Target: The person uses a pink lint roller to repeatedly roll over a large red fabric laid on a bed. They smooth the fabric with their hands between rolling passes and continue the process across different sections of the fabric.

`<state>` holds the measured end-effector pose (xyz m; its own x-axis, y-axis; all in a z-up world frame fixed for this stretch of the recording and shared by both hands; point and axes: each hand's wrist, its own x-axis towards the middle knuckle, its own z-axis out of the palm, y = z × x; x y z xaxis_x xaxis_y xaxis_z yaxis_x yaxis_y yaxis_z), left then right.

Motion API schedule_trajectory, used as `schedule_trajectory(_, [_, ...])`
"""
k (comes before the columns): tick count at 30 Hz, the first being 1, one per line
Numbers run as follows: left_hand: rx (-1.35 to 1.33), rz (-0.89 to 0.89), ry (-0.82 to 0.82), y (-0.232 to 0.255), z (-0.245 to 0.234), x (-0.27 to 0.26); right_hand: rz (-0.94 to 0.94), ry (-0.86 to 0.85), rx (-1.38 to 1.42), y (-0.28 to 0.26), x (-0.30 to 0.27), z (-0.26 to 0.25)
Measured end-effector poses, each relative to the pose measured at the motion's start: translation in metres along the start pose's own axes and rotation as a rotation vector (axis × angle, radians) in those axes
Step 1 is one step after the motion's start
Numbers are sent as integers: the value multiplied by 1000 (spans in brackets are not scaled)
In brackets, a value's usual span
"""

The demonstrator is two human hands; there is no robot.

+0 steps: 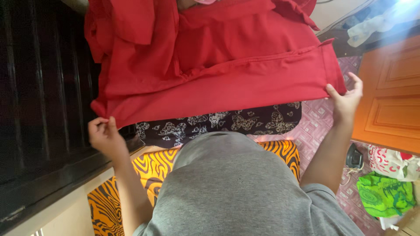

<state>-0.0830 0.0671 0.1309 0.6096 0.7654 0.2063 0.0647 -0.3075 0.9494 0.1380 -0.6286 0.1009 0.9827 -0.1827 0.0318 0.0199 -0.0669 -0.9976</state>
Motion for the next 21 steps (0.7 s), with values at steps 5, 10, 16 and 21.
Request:
schedule_trajectory(5, [104, -109, -30, 23, -35, -28, 63, 29, -7, -19, -44, -19])
schedule_trajectory(10, [118, -208, -26, -9, -56, -62, 54, 48, -53, 5, -88, -38])
schedule_trajectory(16, [389, -201, -28, -76, -48, -95, 78, 111, -451, 72, -118, -31])
schedule_trajectory(21, [670, -157, -53, -89, -40, -103, 417, 162, -681, 107, -115, -21])
